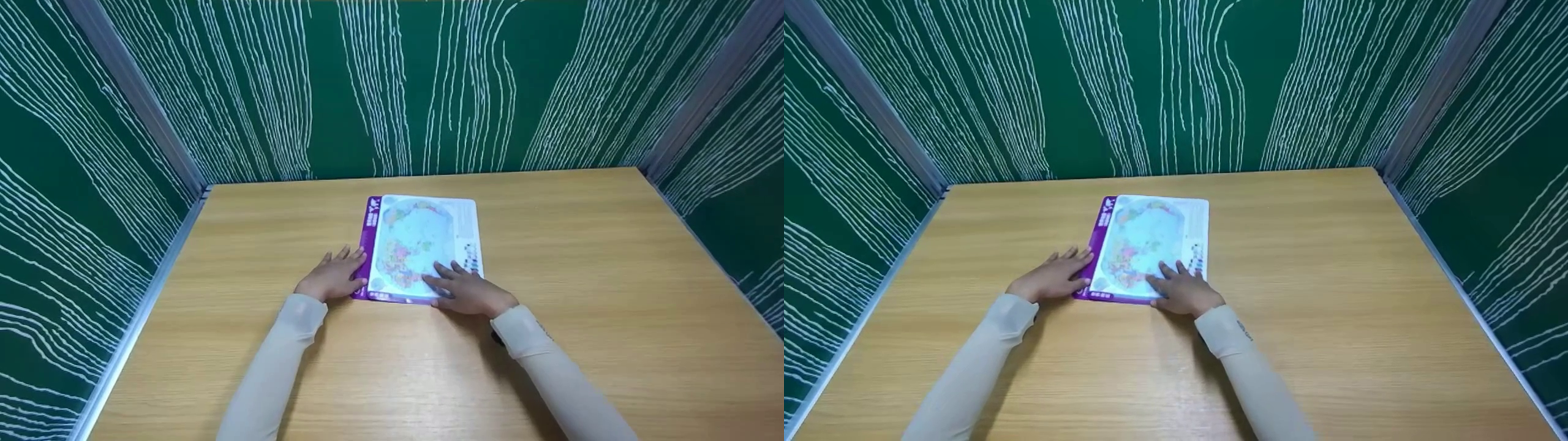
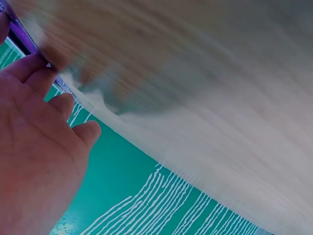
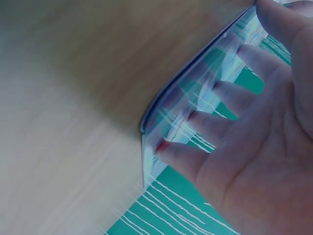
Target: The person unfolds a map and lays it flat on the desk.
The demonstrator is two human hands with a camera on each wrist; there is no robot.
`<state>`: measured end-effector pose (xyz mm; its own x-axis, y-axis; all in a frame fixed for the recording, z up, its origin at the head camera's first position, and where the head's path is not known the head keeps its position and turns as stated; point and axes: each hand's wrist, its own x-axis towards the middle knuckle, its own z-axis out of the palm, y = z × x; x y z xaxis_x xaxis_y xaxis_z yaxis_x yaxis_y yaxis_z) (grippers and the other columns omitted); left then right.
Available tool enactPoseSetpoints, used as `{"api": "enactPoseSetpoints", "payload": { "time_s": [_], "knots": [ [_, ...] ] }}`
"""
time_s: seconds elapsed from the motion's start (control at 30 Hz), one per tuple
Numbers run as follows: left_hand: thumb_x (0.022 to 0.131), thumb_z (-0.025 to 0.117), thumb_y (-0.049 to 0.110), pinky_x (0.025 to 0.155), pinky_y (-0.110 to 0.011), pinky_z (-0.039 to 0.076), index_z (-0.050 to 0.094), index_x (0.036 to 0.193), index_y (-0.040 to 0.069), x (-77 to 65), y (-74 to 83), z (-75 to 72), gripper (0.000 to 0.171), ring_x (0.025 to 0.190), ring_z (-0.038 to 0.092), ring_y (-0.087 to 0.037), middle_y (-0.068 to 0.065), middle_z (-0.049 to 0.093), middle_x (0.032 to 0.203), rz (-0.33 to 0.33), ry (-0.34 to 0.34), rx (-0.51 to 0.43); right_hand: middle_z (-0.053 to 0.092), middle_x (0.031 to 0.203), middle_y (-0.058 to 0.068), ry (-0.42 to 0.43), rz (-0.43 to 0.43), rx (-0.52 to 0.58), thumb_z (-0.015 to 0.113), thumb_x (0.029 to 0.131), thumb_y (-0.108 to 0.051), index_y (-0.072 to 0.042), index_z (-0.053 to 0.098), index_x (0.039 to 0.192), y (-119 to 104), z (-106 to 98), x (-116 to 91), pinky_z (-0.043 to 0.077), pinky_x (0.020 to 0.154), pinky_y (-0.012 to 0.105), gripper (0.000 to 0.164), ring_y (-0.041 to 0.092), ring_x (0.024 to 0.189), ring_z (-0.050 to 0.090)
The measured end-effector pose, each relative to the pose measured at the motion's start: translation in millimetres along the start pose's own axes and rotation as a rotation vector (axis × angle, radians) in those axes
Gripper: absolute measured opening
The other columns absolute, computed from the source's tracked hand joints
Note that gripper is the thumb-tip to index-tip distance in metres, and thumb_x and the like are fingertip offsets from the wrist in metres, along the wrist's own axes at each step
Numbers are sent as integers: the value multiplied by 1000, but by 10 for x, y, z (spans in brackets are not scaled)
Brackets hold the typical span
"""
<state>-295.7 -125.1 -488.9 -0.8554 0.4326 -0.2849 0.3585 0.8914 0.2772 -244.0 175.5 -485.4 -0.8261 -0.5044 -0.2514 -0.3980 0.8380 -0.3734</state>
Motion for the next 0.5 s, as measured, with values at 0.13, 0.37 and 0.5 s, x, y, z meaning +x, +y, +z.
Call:
{"api": "enactPoseSetpoints", "payload": {
  "time_s": [0.13, 0.37, 0.5],
  "knots": [
    [100, 42, 47, 122, -47, 1, 20, 154, 18, -7, 17, 16, 65, 150, 2, -22, 3, 13, 161, 4, -2, -1, 13, 162, 3, -16, 29, 9, 50, 98, -43, -33, 29, 151, 36, -16, 20, 12, 117, 62, 58, 39, 148, 7],
    [100, 43, 45, 122, -48, 3, 20, 153, 13, -23, 22, 16, 66, 150, 5, -22, -1, 12, 161, 0, -6, -19, 13, 163, -3, -27, 40, 50, 52, 96, -44, -39, 30, 149, 58, -40, 62, 10, 117, 62, 57, 34, 150, 3],
    [100, 43, 44, 122, -48, 2, 19, 153, 12, -35, 18, 11, 67, 150, 5, -22, -3, 11, 161, -4, -18, -38, 13, 162, -5, -36, 48, 74, 53, 96, -44, -41, 31, 148, 73, -51, 97, 9, 116, 64, 57, 32, 150, 1]
  ]
}}
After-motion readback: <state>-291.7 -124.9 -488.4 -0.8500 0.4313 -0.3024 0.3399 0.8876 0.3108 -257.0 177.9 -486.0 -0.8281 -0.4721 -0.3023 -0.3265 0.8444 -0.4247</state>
